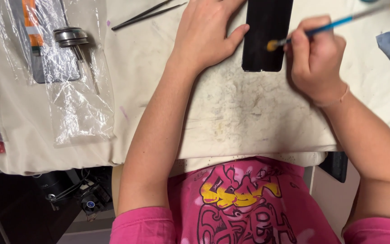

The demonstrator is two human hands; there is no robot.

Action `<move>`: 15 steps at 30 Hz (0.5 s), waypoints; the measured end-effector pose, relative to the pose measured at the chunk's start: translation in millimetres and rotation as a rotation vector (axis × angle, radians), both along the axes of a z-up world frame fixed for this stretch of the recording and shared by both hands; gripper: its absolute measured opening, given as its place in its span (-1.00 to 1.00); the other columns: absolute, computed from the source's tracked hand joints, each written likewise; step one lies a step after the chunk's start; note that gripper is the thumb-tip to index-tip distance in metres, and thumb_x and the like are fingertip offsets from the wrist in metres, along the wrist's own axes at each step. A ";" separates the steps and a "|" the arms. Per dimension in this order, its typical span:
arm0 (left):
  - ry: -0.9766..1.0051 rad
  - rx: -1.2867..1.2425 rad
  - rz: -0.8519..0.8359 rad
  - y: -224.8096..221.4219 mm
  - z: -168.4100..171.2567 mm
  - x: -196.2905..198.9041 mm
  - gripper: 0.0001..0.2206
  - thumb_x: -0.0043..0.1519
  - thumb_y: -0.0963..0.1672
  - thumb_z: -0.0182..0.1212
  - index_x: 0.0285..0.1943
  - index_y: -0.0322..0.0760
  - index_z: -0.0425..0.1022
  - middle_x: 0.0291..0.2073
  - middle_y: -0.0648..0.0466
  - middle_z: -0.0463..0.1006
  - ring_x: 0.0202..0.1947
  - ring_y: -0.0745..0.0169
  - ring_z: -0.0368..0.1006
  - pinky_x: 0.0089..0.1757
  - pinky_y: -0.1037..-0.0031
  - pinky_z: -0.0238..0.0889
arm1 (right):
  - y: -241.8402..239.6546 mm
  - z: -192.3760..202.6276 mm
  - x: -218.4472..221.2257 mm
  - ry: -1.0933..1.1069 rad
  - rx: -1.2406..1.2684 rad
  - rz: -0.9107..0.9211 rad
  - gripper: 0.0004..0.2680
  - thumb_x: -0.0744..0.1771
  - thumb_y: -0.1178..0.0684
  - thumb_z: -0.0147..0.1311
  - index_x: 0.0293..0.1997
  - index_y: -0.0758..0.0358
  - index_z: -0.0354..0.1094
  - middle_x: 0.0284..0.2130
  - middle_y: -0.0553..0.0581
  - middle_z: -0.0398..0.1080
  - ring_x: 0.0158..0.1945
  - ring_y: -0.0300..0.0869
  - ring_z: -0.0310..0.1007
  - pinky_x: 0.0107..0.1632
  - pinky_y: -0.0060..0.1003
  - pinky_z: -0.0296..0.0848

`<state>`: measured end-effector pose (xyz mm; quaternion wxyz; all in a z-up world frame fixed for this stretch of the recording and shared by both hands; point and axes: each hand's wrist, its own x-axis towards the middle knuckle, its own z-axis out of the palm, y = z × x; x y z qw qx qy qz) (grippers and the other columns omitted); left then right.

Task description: Polishing and cleaning a mobile phone screen and its ribbon cable using a brush, cleaning solution, and a scraper.

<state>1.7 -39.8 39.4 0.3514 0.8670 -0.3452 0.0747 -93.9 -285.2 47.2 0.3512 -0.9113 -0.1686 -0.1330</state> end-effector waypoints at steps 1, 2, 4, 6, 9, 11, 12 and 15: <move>-0.008 -0.027 -0.005 -0.1 -0.2 -0.8 -0.76 0.15 -0.08 0.35 -0.09 -0.24 0.48 -0.20 -0.05 0.60 -0.20 -0.18 0.44 -0.23 0.13 0.25 | 1.6 0.0 -10.5 0.019 0.038 0.019 -0.89 0.56 0.29 -0.18 -0.05 0.54 0.21 -0.42 0.26 0.42 -0.39 -0.04 0.48 -0.30 -0.25 0.37; -0.005 -0.028 -0.006 -1.0 -5.5 -1.4 -0.76 0.15 -0.08 0.35 -0.09 -0.24 0.48 -0.20 -0.05 0.60 -0.20 -0.18 0.44 -0.23 0.13 0.25 | 1.6 -1.6 -15.8 0.022 0.037 0.017 -0.89 0.56 0.29 -0.18 -0.05 0.54 0.21 -0.42 0.26 0.42 -0.39 -0.04 0.48 -0.30 -0.25 0.37; -0.020 0.013 0.052 -3.2 -14.7 -0.3 -0.80 0.19 -0.06 0.33 -0.12 -0.22 0.51 -0.21 0.01 0.59 -0.21 -0.13 0.44 -0.24 0.15 0.26 | 1.3 -4.2 -24.1 0.039 0.094 0.022 -0.86 0.55 0.24 -0.20 -0.09 0.53 0.19 -0.45 0.26 0.40 -0.39 -0.04 0.47 -0.28 -0.28 0.39; -0.015 0.005 0.056 -4.2 -18.5 0.2 -0.80 0.19 -0.06 0.34 -0.13 -0.21 0.52 -0.22 0.02 0.60 -0.21 -0.12 0.44 -0.24 0.15 0.26 | 1.8 -6.0 -28.9 0.048 0.097 0.031 -0.86 0.54 0.25 -0.19 -0.11 0.54 0.21 -0.44 0.27 0.40 -0.39 -0.05 0.49 -0.29 -0.30 0.40; -0.001 -0.008 0.059 -3.3 -14.6 -0.3 -0.80 0.18 -0.06 0.34 -0.15 -0.21 0.52 -0.22 0.02 0.59 -0.21 -0.11 0.44 -0.24 0.15 0.26 | 2.5 -6.4 -29.9 0.049 0.062 0.053 -0.84 0.53 0.27 -0.17 -0.14 0.56 0.26 -0.43 0.26 0.41 -0.38 -0.04 0.49 -0.29 -0.29 0.40; 0.009 -0.012 0.053 -2.7 -12.0 -0.3 -0.80 0.17 -0.06 0.34 -0.15 -0.21 0.50 -0.23 0.02 0.59 -0.21 -0.12 0.43 -0.23 0.15 0.25 | 4.1 -2.7 -22.5 0.042 0.025 0.061 -0.83 0.52 0.28 -0.16 -0.16 0.57 0.30 -0.43 0.25 0.42 -0.38 -0.03 0.49 -0.28 -0.26 0.41; 0.010 -0.009 0.052 -2.9 -12.4 -0.1 -0.80 0.17 -0.06 0.34 -0.16 -0.21 0.50 -0.23 0.01 0.59 -0.22 -0.13 0.43 -0.24 0.15 0.25 | 5.5 0.8 -16.0 0.054 0.029 0.026 -0.83 0.55 0.28 -0.18 -0.12 0.57 0.29 -0.44 0.24 0.42 -0.38 -0.03 0.48 -0.29 -0.24 0.40; 0.005 -0.018 0.041 -3.0 -11.2 0.4 -0.80 0.16 -0.07 0.34 -0.16 -0.22 0.50 -0.22 0.00 0.59 -0.21 -0.15 0.43 -0.25 0.14 0.24 | -2.3 -4.7 13.5 0.038 -0.002 -0.066 -0.80 0.58 0.26 -0.18 -0.13 0.52 0.30 -0.43 0.21 0.44 -0.37 -0.03 0.50 -0.27 -0.18 0.39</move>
